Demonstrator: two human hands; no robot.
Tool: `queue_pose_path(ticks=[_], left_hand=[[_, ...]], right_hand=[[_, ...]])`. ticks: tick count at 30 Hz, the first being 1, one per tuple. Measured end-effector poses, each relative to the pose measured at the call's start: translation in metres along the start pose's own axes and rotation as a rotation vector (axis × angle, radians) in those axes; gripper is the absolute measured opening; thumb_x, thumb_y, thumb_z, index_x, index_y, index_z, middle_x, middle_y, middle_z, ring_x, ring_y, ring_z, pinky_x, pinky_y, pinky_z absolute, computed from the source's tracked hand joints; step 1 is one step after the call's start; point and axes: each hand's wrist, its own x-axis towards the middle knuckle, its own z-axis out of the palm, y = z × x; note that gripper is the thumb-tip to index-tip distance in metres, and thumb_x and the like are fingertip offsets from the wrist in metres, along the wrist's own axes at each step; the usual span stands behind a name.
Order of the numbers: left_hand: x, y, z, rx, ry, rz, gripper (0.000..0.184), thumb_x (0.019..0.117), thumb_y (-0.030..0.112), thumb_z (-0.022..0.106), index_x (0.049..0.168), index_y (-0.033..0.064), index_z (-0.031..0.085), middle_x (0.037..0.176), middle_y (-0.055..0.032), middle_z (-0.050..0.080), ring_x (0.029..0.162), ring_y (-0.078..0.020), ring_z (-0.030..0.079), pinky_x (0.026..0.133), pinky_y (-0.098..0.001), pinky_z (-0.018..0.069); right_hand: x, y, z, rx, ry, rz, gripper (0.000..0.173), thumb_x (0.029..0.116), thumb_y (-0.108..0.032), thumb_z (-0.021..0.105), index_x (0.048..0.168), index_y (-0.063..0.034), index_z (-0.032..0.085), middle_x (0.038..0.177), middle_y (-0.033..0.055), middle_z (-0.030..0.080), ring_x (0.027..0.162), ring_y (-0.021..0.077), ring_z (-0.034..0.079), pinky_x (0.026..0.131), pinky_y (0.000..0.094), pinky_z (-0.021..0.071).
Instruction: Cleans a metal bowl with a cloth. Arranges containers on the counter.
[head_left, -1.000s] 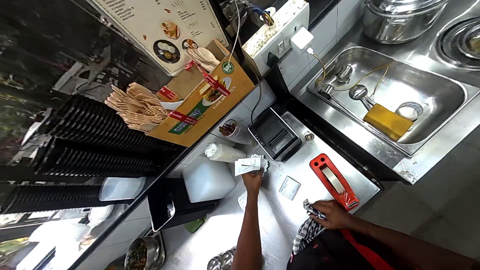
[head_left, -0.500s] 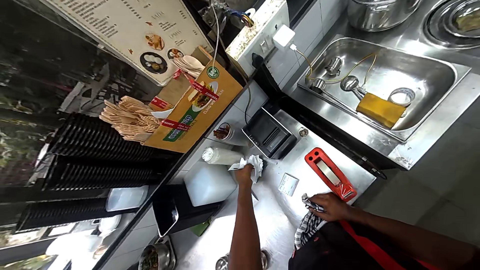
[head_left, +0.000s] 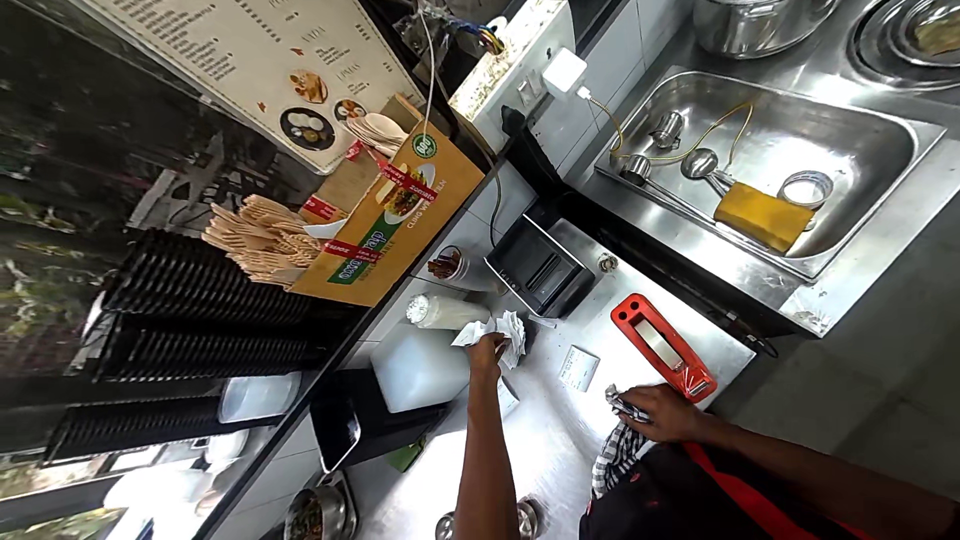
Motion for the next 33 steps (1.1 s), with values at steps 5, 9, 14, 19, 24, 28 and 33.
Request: queue_pose_path(ticks=[5, 9, 14, 19, 24, 28, 33], left_hand=[[0.003, -0.005, -0.003, -0.042, 0.0, 0.01, 0.04, 0.0934, 0.008, 0.064, 0.131, -0.002, 0.054, 0.116, -0.0175, 0.065, 0.1, -0.0244, 0.065, 0.089, -0.0424, 0.0541], [0.002, -0.007, -0.004, -0.05, 0.004, 0.014, 0.043, 0.0933, 0.009, 0.064, 0.133, -0.0013, 0.052, 0.116, -0.0173, 0.065, 0.1, -0.024, 0.065, 0.088, -0.0418, 0.0545], [-0.002, -0.006, -0.002, -0.047, 0.01, 0.014, 0.043, 0.0936, 0.011, 0.065, 0.133, -0.0022, 0.054, 0.121, -0.0178, 0.065, 0.106, -0.0253, 0.064, 0.093, -0.0434, 0.0535], [-0.025, -0.021, -0.003, 0.386, -0.106, 0.282, 0.056, 0.0914, 0.043, 0.073, 0.128, 0.0026, 0.064, 0.124, -0.0213, 0.067, 0.116, -0.0373, 0.063, 0.097, -0.0605, 0.0514], [-0.045, -0.049, 0.017, 0.524, -0.089, 0.51, 0.07, 0.0909, 0.037, 0.077, 0.144, -0.0008, 0.051, 0.148, -0.0264, 0.049, 0.134, -0.042, 0.051, 0.108, -0.0624, 0.0443], [-0.062, -0.076, 0.023, 0.529, 0.064, 0.604, 0.073, 0.0955, 0.03, 0.07, 0.154, -0.0003, 0.039, 0.165, -0.0207, 0.029, 0.147, -0.0388, 0.038, 0.113, -0.0647, 0.0375], [-0.107, -0.09, 0.013, 0.311, 0.25, 0.755, 0.077, 0.0965, 0.025, 0.069, 0.159, 0.0047, 0.03, 0.162, -0.0169, 0.038, 0.145, -0.0336, 0.043, 0.117, -0.0527, 0.04]], right_hand=[[0.0, 0.0, 0.0, -0.015, 0.009, -0.005, 0.038, 0.1013, -0.043, 0.058, 0.112, -0.0083, 0.071, 0.092, 0.0076, 0.073, 0.085, 0.0195, 0.071, 0.076, 0.0396, 0.0596], [0.001, 0.0, 0.0, -0.014, 0.01, -0.002, 0.038, 0.1014, -0.042, 0.058, 0.112, -0.0086, 0.072, 0.093, 0.0069, 0.073, 0.085, 0.0185, 0.072, 0.076, 0.0388, 0.06], [0.001, 0.002, 0.001, -0.001, 0.015, -0.01, 0.037, 0.1007, -0.042, 0.059, 0.111, -0.0085, 0.072, 0.092, 0.007, 0.073, 0.084, 0.0183, 0.072, 0.075, 0.0385, 0.0601], [-0.001, 0.004, 0.001, 0.006, 0.032, -0.019, 0.039, 0.1014, -0.043, 0.058, 0.113, -0.0084, 0.072, 0.095, 0.0076, 0.074, 0.087, 0.0187, 0.073, 0.077, 0.0397, 0.0608], [-0.004, 0.012, 0.007, -0.006, 0.052, -0.001, 0.038, 0.101, -0.044, 0.059, 0.116, -0.013, 0.073, 0.101, 0.0036, 0.076, 0.09, 0.0138, 0.073, 0.08, 0.0382, 0.062], [-0.002, 0.013, 0.003, -0.002, 0.04, 0.011, 0.034, 0.1002, -0.043, 0.062, 0.115, -0.0152, 0.074, 0.103, -0.0003, 0.076, 0.091, 0.0084, 0.073, 0.082, 0.0341, 0.0618], [0.001, 0.009, 0.001, -0.05, 0.041, 0.013, 0.03, 0.0983, -0.041, 0.064, 0.111, -0.0161, 0.076, 0.1, -0.0035, 0.076, 0.089, 0.0055, 0.072, 0.08, 0.0317, 0.0618]])
